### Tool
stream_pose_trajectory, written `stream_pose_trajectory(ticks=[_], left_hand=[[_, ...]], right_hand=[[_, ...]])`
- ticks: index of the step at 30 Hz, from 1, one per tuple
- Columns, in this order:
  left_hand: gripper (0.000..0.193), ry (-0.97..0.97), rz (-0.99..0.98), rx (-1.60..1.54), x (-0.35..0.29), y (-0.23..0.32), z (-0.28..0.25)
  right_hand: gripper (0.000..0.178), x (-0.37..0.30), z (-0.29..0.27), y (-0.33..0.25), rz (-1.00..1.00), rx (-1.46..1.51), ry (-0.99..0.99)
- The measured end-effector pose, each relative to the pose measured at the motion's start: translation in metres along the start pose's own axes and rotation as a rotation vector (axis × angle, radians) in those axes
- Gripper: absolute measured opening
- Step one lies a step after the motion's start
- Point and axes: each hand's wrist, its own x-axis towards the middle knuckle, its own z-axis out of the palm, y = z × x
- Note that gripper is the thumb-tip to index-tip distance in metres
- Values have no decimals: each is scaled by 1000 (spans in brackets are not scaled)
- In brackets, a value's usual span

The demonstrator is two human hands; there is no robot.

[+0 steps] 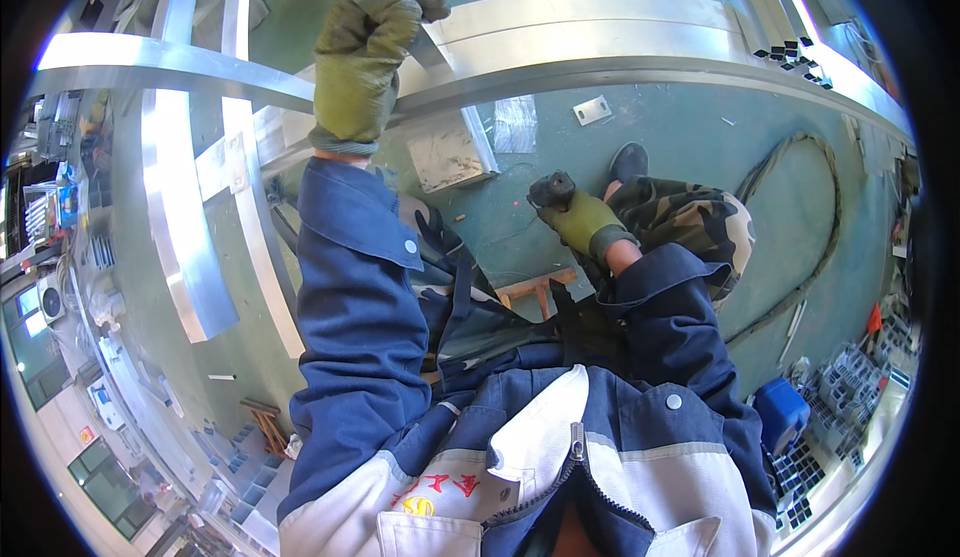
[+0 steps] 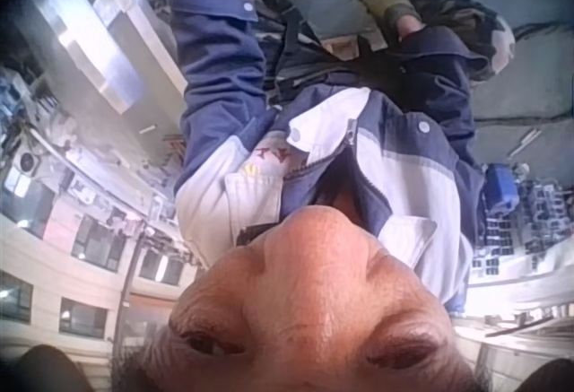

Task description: The person assembles a metal frame by positioning aluminum profiles and securing them with a pneumatic rivet gun. They repeatedly align the profiles, insert fasteners, and operate the tool to join the pieces.

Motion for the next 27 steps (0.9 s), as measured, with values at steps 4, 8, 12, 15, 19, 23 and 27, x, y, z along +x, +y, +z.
stream_pose_trajectory(ticks=[4, 8, 12, 15, 19, 23, 27], left_hand=[[45, -6, 85, 25, -6, 3, 3], [17, -66, 185, 90, -3, 0, -4], [7, -61, 216, 92, -4, -2, 0], [10, -52, 255, 101, -5, -2, 2], [11, -66, 306, 160, -4, -2, 1], [11, -75, 302, 217, -7, 0, -4], [12, -57, 249, 154, -7, 4, 3]], right_hand=[[54, 1, 1, 3, 24, 31, -21], [53, 4, 2, 8, -19, 34, -17], [53, -1, -4, 0, 2, 53, -55], [52, -11, -13, -14, 49, 83, -107], [51, -13, -14, -12, 68, 122, -105], [50, -11, -9, -9, 62, 147, -106], [47, -14, -12, -14, 103, 178, -111]])
